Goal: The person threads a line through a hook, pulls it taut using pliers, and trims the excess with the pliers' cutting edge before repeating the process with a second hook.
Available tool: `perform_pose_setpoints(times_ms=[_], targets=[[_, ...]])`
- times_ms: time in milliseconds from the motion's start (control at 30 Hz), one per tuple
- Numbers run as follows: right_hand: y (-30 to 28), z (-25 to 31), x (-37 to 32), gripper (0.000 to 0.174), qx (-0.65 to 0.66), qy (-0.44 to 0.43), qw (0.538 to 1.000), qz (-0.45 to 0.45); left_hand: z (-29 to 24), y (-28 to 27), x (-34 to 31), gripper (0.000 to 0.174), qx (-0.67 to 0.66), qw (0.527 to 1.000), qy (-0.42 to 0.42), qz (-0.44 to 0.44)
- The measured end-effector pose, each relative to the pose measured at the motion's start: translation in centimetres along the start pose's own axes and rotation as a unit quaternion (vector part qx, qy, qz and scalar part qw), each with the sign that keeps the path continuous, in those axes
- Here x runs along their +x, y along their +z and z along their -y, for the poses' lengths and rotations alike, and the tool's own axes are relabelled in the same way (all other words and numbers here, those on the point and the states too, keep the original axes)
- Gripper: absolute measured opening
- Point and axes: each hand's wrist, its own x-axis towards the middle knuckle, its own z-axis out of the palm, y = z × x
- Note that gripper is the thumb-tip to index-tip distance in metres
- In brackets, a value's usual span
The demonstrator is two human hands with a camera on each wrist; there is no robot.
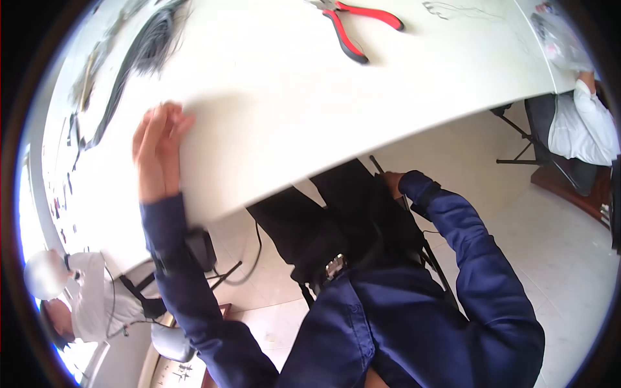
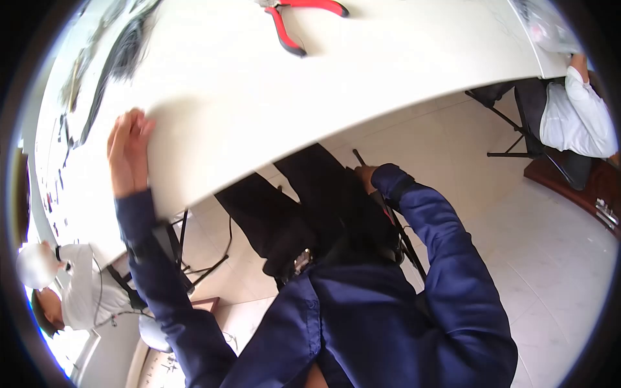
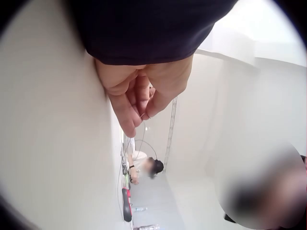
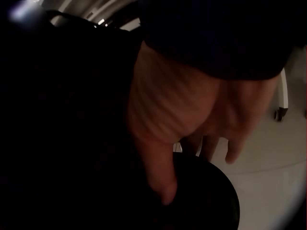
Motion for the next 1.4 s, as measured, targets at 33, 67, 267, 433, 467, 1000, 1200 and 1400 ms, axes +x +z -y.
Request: perform_pose_setpoints(times_ms=[33, 67, 267, 433, 467, 1000, 1200, 1400], targets=[[0.5, -0.8, 1.1, 0.066, 0.024, 0.031, 0.998, 0.041, -0.2, 0.2, -0.5, 0.016, 0.023, 1.000, -0.008, -0.011], [-0.1, -0.8, 0.9, 0.066, 0.043, 0.061, 0.995, 0.064, -0.4, 0.6, -1.0, 0.016, 0.033, 0.999, -0.015, -0.039], [-9.0, 3.1, -2.7, 0.064, 0.172, 0.162, 0.969, 0.077, -0.5, 2.9, -1.5, 0.029, 0.164, 0.982, 0.017, -0.094], [-12.4, 5.4, -2.8, 0.062, 0.226, 0.181, 0.954, 0.074, -0.6, 2.7, -1.0, 0.029, 0.159, 0.983, -0.004, -0.095], [-11.7, 6.2, -2.3, 0.062, 0.235, 0.179, 0.953, 0.073, -0.6, 2.2, -1.2, 0.029, 0.149, 0.983, -0.011, -0.103], [-19.0, 7.4, -6.0, 0.056, 0.246, 0.156, 0.955, -0.048, 0.3, 2.8, -1.1, 0.018, 0.149, 0.984, 0.037, -0.089], [-13.8, 1.7, -12.8, 0.047, 0.280, 0.133, 0.937, -0.159, 0.6, 1.6, -0.3, 0.012, 0.100, 0.992, 0.047, -0.057], [-5.2, -0.1, -8.5, 0.064, 0.154, 0.088, 0.953, -0.244, 1.0, 2.0, 0.2, 0.013, 0.062, 0.995, 0.060, -0.051]])
